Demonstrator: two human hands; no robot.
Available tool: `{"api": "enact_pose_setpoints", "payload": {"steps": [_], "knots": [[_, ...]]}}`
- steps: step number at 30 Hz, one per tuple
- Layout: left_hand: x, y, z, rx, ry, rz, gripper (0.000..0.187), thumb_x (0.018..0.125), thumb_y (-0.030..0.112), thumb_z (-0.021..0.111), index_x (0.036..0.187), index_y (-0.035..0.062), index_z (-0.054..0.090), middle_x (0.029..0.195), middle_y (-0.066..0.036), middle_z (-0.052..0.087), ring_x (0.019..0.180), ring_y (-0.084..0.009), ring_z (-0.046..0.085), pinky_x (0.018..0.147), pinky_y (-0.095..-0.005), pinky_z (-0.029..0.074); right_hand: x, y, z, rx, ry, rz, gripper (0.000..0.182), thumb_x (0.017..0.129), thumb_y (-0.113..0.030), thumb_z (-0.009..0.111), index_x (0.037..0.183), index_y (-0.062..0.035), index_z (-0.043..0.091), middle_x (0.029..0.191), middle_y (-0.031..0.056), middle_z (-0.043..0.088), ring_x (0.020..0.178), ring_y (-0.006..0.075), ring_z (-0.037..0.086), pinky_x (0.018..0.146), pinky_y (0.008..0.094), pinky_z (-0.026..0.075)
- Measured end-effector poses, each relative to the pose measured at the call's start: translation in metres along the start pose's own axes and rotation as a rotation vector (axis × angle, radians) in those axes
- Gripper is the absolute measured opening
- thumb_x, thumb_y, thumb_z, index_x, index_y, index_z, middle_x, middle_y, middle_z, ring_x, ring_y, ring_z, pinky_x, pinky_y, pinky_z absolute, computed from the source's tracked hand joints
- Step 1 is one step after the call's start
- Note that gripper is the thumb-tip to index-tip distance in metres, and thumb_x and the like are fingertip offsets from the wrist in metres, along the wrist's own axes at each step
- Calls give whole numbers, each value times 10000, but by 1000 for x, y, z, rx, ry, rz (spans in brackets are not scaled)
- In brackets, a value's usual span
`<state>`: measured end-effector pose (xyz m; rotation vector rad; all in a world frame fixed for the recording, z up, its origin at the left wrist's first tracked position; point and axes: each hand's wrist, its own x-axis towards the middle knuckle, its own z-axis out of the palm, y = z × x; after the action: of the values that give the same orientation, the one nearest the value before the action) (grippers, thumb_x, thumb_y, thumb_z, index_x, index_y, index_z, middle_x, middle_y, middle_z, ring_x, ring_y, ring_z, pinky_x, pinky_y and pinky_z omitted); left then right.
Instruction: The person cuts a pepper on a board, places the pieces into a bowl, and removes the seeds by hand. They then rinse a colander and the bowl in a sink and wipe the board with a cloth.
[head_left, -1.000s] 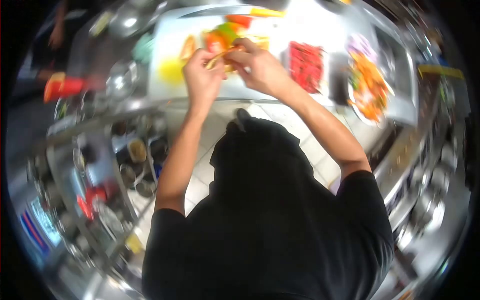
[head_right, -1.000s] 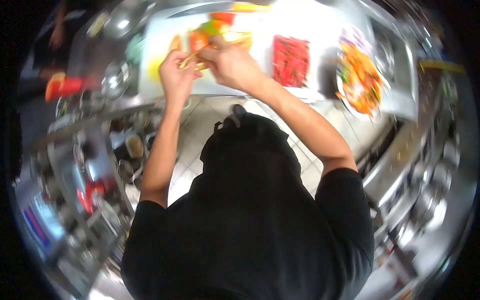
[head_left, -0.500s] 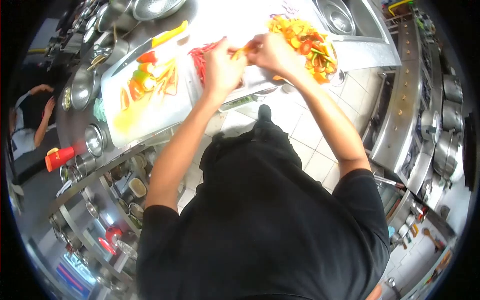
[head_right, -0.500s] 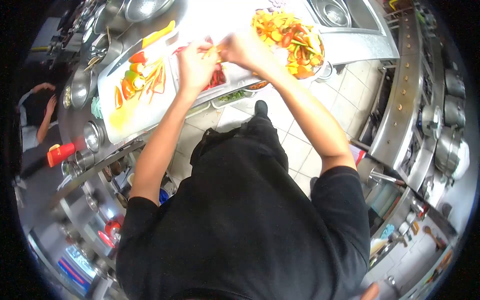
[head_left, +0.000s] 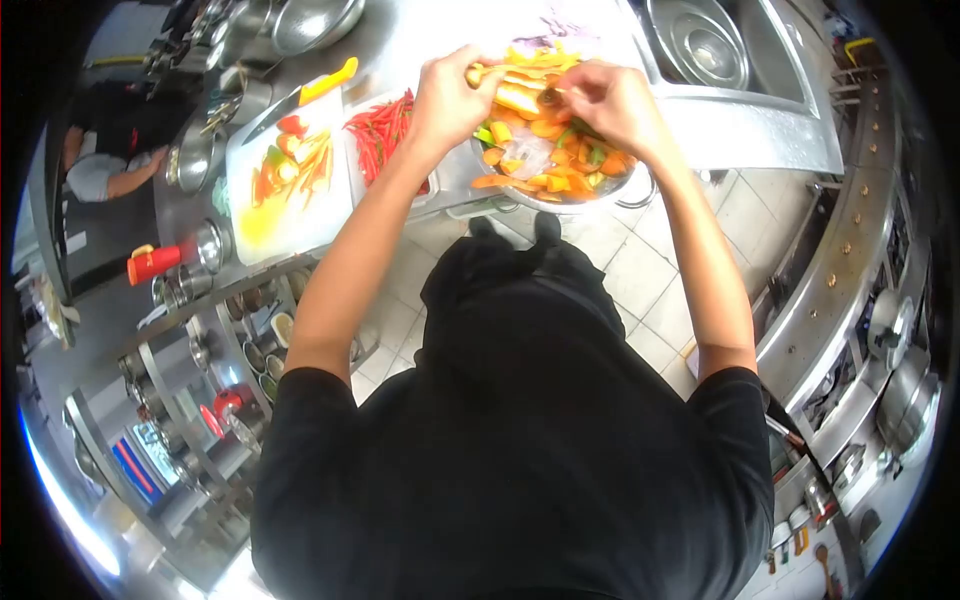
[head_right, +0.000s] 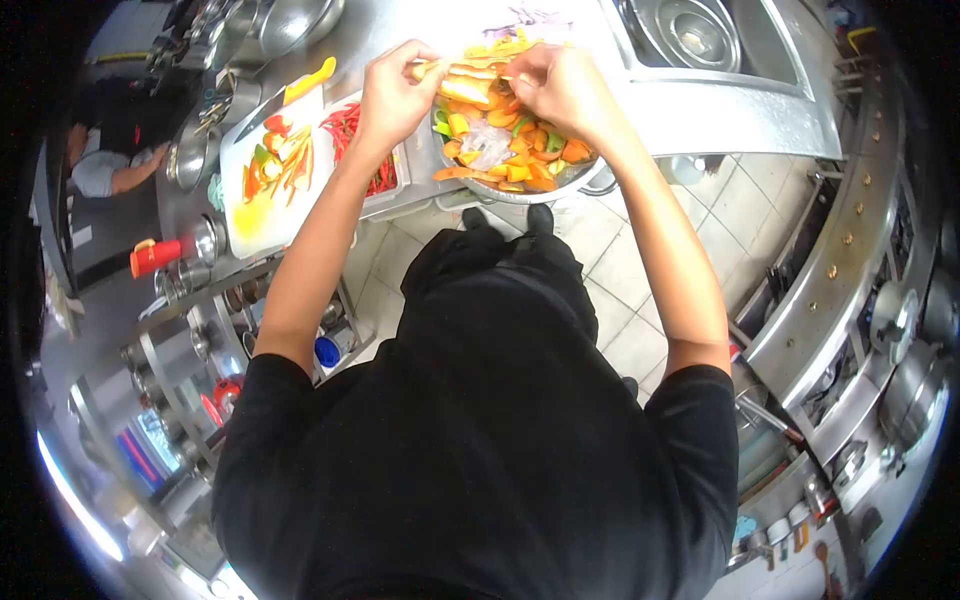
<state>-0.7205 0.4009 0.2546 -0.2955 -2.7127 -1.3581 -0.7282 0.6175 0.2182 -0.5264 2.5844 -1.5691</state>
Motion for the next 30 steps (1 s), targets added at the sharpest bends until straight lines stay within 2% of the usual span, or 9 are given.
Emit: {"api": "enact_pose_setpoints", "payload": {"steps": [4,7,13,22,23,25,27,28,30], "knots": [[10,-8,-13,96,231,301,105,725,-23,656,797,-39,581,800,-96,616,751,-190,626,673,-269,501,-10,-10,-7,-366,-31,-197,123,783,-162,642,863,-70,659,854,103,630,841,292,614,747,390,492],[8,9,-6,74,242,316,65,716,-6,629,767,-6,589,744,-132,582,593,-232,614,538,-298,473,-13,-34,-10,-410,41,-268,137,794,-185,638,883,-85,667,850,105,627,839,277,617,743,384,494],[0,34,17,114,228,346,108,709,-29,644,772,-20,557,745,-124,550,628,-261,579,554,-320,449,-1,-32,4,-278,135,-437,123,774,-116,641,879,-54,659,780,138,629,718,325,614,668,389,490],[-8,22,18,213,403,535,64,726,42,605,763,26,555,799,-118,582,599,-287,580,512,-335,469,-2,-26,-18,-424,154,97,189,748,-174,700,725,-2,622,630,111,616,573,206,597,588,325,471],[-8,13,25,289,408,600,52,729,52,599,764,31,567,835,-112,607,599,-277,594,509,-328,483,-1,-24,-19,-451,134,61,198,708,-170,685,683,-2,583,663,157,600,618,314,594,623,381,473],[-10,14,32,149,367,814,70,743,101,574,804,68,586,964,-89,607,742,-248,621,596,-346,511,-3,-25,-19,-577,69,-123,128,645,-100,675,722,-12,622,801,143,632,870,318,584,788,385,445],[-20,10,25,234,280,760,83,701,92,582,769,92,534,889,-64,528,723,-224,597,589,-336,490,-2,-12,-24,-536,-1,1,214,671,-33,642,881,-38,683,1045,126,629,1027,308,538,913,396,417],[-24,3,15,261,275,692,115,671,81,590,759,91,516,894,-64,521,714,-224,596,579,-342,482,-3,-5,-30,-746,25,-189,210,721,-8,611,907,-66,688,1117,121,607,1049,308,532,926,387,409],[-40,-20,-21,54,419,453,161,659,26,608,789,71,523,851,-88,537,725,-271,595,591,-333,475,-2,-22,-37,-707,106,-102,111,803,-48,570,846,-78,668,1053,82,628,1040,291,545,904,378,424]]}}
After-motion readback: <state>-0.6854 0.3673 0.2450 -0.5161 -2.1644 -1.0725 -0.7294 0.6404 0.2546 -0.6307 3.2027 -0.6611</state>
